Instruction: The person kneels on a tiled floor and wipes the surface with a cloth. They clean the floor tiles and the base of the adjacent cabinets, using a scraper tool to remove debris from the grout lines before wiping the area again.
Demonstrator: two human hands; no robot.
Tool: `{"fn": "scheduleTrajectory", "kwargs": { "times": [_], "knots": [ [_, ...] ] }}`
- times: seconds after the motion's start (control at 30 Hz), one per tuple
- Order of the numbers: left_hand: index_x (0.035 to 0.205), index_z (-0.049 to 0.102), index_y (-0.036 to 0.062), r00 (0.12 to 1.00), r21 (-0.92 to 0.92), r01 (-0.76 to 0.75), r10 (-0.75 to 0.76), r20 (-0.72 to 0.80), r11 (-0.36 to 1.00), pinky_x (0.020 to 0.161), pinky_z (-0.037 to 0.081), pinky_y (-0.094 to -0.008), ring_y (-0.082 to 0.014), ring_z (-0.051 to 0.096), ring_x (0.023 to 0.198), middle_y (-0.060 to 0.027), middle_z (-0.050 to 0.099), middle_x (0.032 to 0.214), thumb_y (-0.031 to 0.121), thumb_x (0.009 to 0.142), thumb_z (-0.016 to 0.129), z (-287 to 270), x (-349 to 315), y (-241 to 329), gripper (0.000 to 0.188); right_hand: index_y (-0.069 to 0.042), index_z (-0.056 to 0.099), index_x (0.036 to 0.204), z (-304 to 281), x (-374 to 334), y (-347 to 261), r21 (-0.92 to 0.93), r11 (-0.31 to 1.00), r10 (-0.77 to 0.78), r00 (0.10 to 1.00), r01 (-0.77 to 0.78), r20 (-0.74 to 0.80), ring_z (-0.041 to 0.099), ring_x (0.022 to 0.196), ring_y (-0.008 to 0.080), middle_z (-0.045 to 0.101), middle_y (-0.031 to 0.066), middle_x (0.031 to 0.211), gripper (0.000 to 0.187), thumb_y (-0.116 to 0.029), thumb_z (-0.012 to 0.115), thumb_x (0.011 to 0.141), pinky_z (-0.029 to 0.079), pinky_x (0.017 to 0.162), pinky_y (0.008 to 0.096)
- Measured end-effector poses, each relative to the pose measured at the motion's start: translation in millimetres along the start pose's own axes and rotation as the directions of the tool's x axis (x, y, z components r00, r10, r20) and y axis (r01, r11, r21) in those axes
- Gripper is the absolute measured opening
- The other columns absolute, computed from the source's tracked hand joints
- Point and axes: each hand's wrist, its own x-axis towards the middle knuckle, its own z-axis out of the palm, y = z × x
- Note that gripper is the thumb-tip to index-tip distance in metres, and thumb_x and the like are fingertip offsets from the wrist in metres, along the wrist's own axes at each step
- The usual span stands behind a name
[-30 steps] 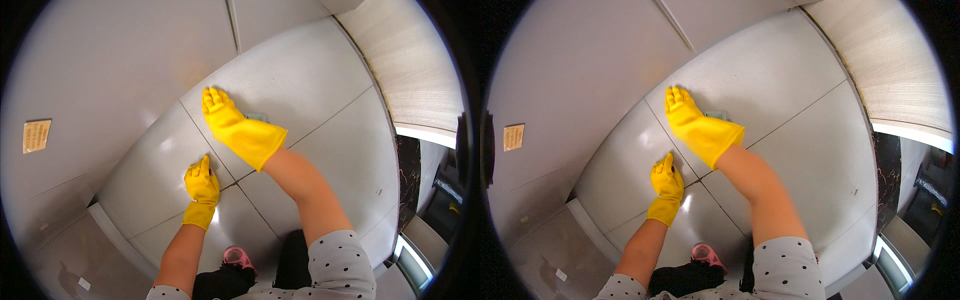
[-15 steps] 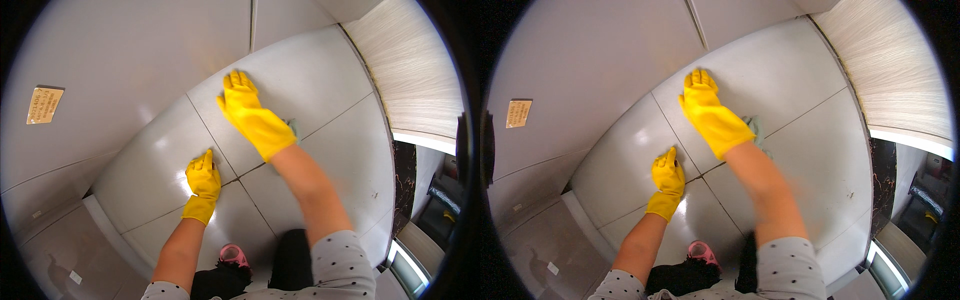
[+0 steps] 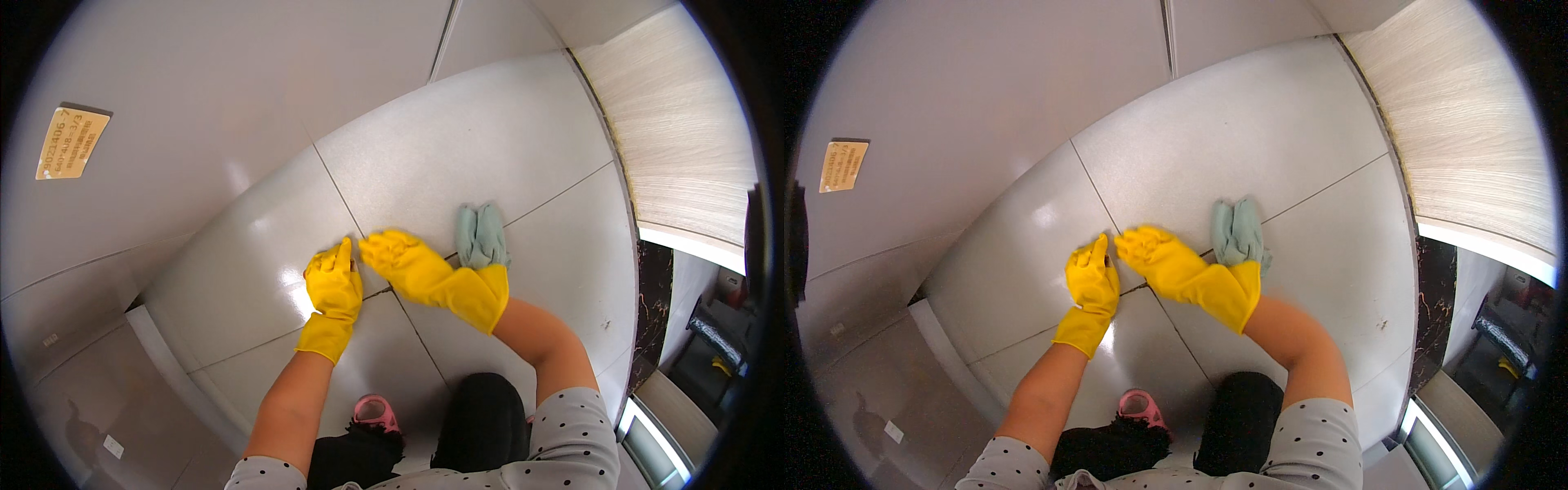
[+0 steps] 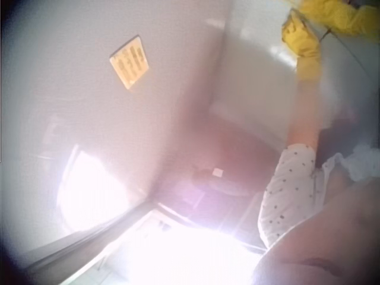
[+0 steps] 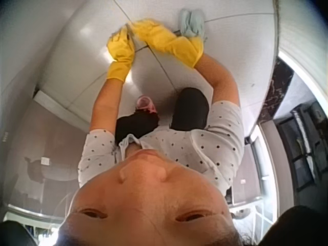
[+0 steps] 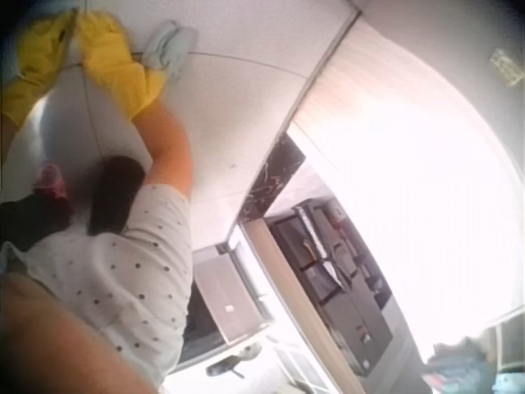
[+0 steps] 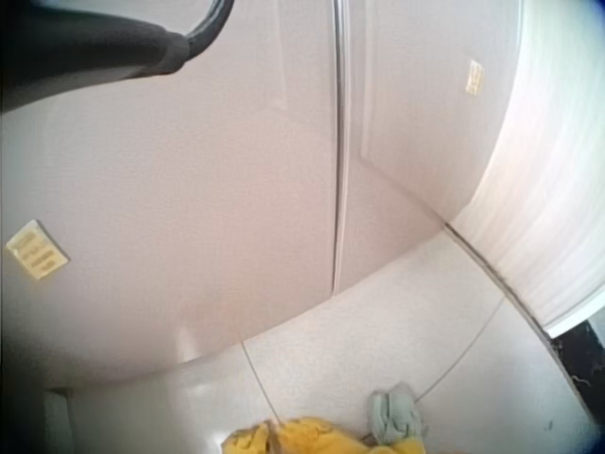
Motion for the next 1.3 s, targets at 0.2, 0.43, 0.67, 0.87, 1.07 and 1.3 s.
{"fn": "scheduleTrajectory", "kwargs": {
  "times": [0.2,0.43,0.67,0.87,1.07,1.3],
  "knots": [
    [0.126,0.064,0.0109,0.999,0.027,0.036,-0.036,0.006,0.999,0.085,0.048,-0.0478,-0.0319,0.062,0.098,-0.0057,0.066,0.112,0.011,0.081,0.069,-1.6,-3.3,-5.4,0.046,-0.006,0.064,0.125,-36.0,21.9,10.6,0.326,0.754,0.653,0.706,-0.570,-0.273,0.061,0.117,0.0374,0.066,0.0175,0.126,0.037,-0.020,0.068,0.090,0.048,0.102,0.0447],
    [0.127,0.063,0.0095,0.999,0.012,0.029,-0.029,0.021,1.000,0.087,0.048,-0.0468,-0.0326,0.061,0.098,-0.0056,0.066,0.112,0.010,0.080,0.069,-5.6,-1.8,-2.8,0.047,-0.002,0.066,0.115,-31.2,58.1,64.1,-0.091,0.746,0.578,0.710,-0.659,-0.403,0.063,0.104,0.0412,0.069,0.0198,0.111,0.038,-0.030,0.068,0.089,0.052,0.091,0.0463],
    [0.127,0.063,0.0095,1.000,-0.022,0.006,-0.006,0.001,1.000,0.086,0.048,-0.0467,-0.0322,0.062,0.096,-0.0050,0.065,0.113,0.011,0.080,0.068,-5.3,-0.7,-1.7,0.048,-0.007,0.054,0.084,12.6,80.8,97.6,0.633,0.531,0.778,0.620,-0.564,-0.101,0.051,0.071,0.0287,0.053,0.0111,0.081,0.012,-0.017,0.056,0.089,0.042,0.065,0.0397],
    [0.125,0.064,0.0092,0.954,-0.110,0.237,-0.210,0.214,0.965,0.078,0.052,-0.0418,-0.0329,0.064,0.084,-0.0080,0.070,0.096,0.019,0.083,0.071,-3.3,8.0,-4.9,0.044,-0.012,0.035,0.067,17.8,66.8,66.4,0.923,-0.383,0.814,0.461,-0.034,0.354,0.031,0.057,0.0164,0.031,0.0016,0.068,0.024,-0.005,0.045,0.089,0.025,0.050,0.0329],
    [0.119,0.066,0.0052,0.358,-0.432,0.897,-0.416,0.836,-0.096,0.055,0.045,-0.0386,-0.0178,0.056,0.061,-0.0037,0.070,0.091,0.033,0.100,0.059,-9.7,131.9,43.1,0.035,-0.008,0.038,0.067,6.1,57.0,56.2,0.951,-0.027,0.856,0.485,-0.306,0.180,0.032,0.058,0.0136,0.034,0.0010,0.067,0.026,-0.001,0.045,0.091,0.027,0.048,0.0314],
    [0.115,0.069,0.0037,0.378,-0.560,0.650,-0.421,0.825,-0.514,0.050,0.038,-0.0304,-0.0159,0.043,0.053,-0.0010,0.053,0.072,0.024,0.104,0.053,-2.6,164.8,36.7,0.028,-0.003,0.053,0.075,-23.0,71.8,17.9,0.714,0.273,0.835,0.527,-0.644,0.157,0.045,0.064,0.0120,0.048,0.0025,0.073,0.020,-0.006,0.053,0.095,0.037,0.052,0.0316]
  ]
}}
